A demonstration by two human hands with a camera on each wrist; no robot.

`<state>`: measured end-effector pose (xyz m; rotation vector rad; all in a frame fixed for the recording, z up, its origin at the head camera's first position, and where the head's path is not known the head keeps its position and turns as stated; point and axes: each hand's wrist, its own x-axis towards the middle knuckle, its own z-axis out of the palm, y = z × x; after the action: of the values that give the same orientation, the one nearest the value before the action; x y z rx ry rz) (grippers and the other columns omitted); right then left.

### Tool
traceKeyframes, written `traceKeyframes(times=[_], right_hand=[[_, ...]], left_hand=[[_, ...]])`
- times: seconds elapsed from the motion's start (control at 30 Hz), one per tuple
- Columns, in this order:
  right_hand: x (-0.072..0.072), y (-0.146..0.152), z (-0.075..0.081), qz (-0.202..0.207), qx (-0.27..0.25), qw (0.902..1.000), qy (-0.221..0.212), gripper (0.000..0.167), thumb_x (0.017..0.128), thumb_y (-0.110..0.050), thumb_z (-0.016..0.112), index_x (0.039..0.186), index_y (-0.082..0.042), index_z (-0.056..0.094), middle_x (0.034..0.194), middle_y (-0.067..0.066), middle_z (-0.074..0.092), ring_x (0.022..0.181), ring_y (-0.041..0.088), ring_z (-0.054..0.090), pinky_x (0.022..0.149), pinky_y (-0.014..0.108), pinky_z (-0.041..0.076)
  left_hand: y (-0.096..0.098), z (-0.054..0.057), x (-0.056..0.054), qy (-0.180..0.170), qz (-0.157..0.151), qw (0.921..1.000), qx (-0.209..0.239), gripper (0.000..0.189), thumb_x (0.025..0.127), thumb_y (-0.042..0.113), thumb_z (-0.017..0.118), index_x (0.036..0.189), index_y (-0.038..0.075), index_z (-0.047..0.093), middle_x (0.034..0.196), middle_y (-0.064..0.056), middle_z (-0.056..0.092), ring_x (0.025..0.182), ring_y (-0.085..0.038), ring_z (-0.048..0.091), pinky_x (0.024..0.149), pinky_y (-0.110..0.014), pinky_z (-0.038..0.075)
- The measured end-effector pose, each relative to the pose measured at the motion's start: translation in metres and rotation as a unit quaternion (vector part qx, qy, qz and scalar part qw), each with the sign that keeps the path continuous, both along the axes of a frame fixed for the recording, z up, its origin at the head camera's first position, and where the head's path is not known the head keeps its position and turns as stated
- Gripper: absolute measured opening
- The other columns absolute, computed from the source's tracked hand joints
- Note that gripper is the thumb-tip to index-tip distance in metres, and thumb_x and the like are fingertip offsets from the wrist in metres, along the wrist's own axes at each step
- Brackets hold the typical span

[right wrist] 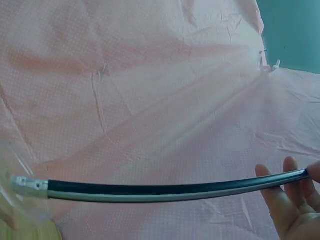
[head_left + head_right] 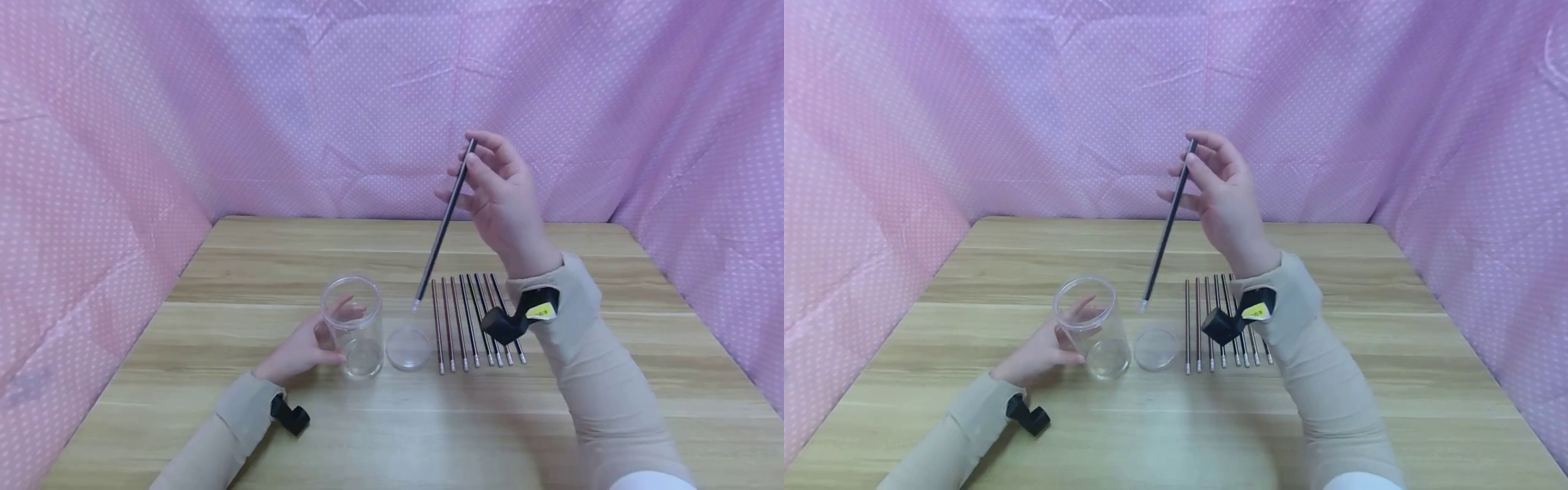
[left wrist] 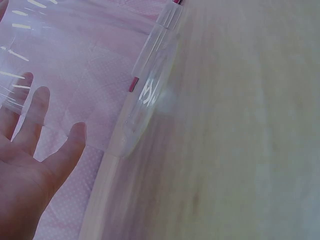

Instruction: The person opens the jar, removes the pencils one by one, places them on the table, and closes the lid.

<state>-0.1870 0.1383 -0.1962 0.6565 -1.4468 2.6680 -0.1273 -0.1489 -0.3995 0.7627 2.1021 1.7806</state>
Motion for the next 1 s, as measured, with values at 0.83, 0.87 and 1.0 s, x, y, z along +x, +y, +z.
traceKeyframes(times=[0.83,0.87,1.0], right_hand=[[-0.033,0.089,-0.108,0.062,0.313,0.9419,-0.106,0.024,0.097,-0.002,0.046,0.107,-0.021,0.057,0.097,-0.005,0.062,0.087,0.008,0.061,0.076,0.033,0.057],[-0.035,0.094,-0.112,0.061,0.319,0.9398,-0.107,0.023,0.097,-0.003,0.046,0.107,-0.021,0.056,0.097,-0.005,0.062,0.087,0.008,0.061,0.076,0.032,0.057],[-0.045,0.116,-0.129,0.058,0.330,0.9334,-0.128,0.021,0.097,-0.005,0.046,0.107,-0.022,0.054,0.096,-0.006,0.061,0.088,0.006,0.061,0.076,0.030,0.057]], left_hand=[[-0.001,-0.004,0.002,-0.011,-0.018,0.9994,0.029,0.096,0.073,-0.006,0.069,0.151,0.012,0.015,0.148,-0.025,0.033,0.128,0.002,0.042,0.104,-0.014,0.030],[-0.001,-0.004,0.002,-0.009,-0.019,0.9994,0.029,0.096,0.073,-0.006,0.069,0.151,0.011,0.015,0.148,-0.024,0.033,0.128,0.002,0.042,0.104,-0.014,0.031],[-0.002,-0.003,0.000,0.009,-0.012,0.9997,0.021,0.095,0.073,-0.007,0.069,0.150,0.006,0.015,0.148,-0.023,0.035,0.128,0.002,0.042,0.104,-0.015,0.031]])
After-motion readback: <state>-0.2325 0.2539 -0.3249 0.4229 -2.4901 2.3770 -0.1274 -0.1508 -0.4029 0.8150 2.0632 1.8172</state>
